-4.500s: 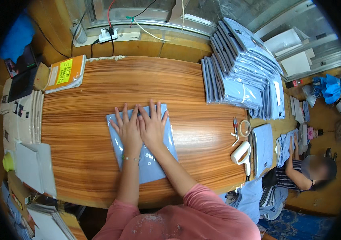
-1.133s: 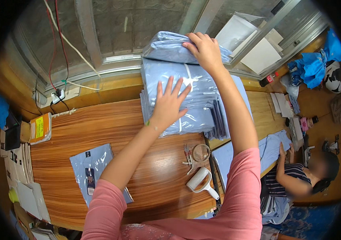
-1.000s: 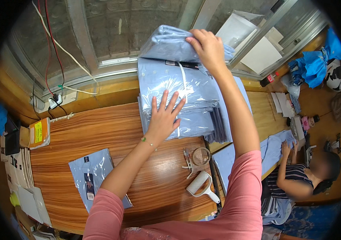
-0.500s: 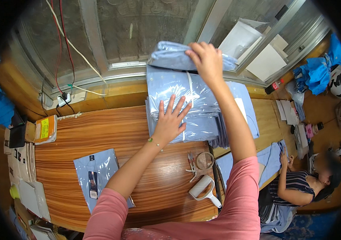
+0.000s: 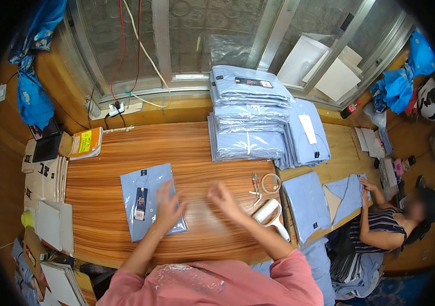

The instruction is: The person folds a light-blue shirt around a cardboard insert, places it into a clear plastic bag, seals the bag with an adhesive strip, and stacks it with other packed shirts.

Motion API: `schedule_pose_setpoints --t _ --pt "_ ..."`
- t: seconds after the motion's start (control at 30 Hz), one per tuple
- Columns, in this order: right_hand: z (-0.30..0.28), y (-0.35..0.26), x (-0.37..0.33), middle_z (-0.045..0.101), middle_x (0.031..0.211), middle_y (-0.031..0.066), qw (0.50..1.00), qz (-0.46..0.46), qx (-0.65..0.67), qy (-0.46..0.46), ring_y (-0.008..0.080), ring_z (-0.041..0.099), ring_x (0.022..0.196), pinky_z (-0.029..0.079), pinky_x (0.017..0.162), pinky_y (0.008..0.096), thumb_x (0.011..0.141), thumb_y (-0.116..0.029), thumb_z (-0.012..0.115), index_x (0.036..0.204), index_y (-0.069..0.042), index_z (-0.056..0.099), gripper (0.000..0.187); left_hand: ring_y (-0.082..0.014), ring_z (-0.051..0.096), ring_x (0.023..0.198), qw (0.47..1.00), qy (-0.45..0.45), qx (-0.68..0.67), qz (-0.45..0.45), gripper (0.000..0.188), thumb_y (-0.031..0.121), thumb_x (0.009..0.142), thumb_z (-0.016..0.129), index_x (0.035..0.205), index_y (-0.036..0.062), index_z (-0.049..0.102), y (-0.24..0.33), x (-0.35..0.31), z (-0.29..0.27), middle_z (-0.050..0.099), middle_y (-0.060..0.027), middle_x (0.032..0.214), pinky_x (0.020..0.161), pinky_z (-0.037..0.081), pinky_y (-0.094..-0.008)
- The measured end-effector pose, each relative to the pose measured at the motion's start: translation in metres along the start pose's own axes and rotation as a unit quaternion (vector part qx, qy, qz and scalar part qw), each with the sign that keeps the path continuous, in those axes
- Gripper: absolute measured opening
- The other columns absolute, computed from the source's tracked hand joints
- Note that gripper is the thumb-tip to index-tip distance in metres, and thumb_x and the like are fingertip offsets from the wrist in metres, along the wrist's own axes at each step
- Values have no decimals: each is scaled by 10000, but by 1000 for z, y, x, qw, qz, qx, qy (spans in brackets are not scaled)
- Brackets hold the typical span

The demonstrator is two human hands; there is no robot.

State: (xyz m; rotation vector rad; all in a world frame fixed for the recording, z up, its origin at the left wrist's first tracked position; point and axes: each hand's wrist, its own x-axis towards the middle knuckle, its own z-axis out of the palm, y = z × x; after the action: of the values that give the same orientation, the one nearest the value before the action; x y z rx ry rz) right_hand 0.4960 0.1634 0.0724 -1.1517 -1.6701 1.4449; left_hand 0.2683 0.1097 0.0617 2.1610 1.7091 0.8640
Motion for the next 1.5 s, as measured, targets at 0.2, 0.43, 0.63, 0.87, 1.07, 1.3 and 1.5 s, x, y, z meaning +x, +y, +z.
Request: schedule_pose_setpoints --t 0.2,0.43,0.63,0.87,1.07,1.3,1.5 --pt "139 14 -6 580 1012 126 904 341 256 -43 245 570 914 508 729 392 838 -369 637 1269 -59 431 569 -326 298 1294 890 216 -146 -373 657 57 785 650 1365 96 345 -86 -169 -46 347 -212 1359 1041 270 -424" --pt "124 45 32 608 1097 174 768 363 501 -166 278 605 1011 493 896 393 813 -201 587 1213 31 473 477 -336 236 1335 936 18 -122 -329 961 80 749 719 1459 65 73 -76 -126 -99 243 -256 1412 1085 239 -417" --pt "73 31 -13 586 1110 198 777 312 513 -191 271 602 1013 484 917 392 763 -47 584 1212 86 444 489 -365 258 1331 982 184 33 -28 667 162 818 640 1387 53 309 17 58 -137 282 -223 1420 1088 233 -453" --pt "-13 -75 -125 508 1192 118 889 142 428 78 205 512 1082 426 933 333 774 11 563 1367 -25 318 643 -341 307 1307 931 127 189 286 211 219 849 604 1048 180 663 62 218 -52 338 -125 1415 1055 258 -534" --pt "-75 -114 -126 460 1244 116 853 23 451 262 210 457 1144 369 982 340 800 31 528 1385 -27 274 640 -393 189 1361 940 106 249 207 290 356 892 537 1153 263 624 67 297 -11 159 -125 1507 1024 198 -667" --pt "-89 -131 -15 385 1332 138 804 -83 531 255 282 397 1242 363 1022 473 874 -1 486 1397 -69 220 590 -359 525 1081 956 122 90 250 357 -39 769 593 1070 150 624 73 362 -53 491 -159 1245 902 458 -394" --pt "-117 -126 194 338 1361 138 756 -55 559 336 288 462 1117 417 778 494 907 -12 409 1398 -155 119 588 -344 563 1009 964 103 18 245 236 -47 762 588 946 85 656 94 366 -56 584 -154 1081 858 462 -397"
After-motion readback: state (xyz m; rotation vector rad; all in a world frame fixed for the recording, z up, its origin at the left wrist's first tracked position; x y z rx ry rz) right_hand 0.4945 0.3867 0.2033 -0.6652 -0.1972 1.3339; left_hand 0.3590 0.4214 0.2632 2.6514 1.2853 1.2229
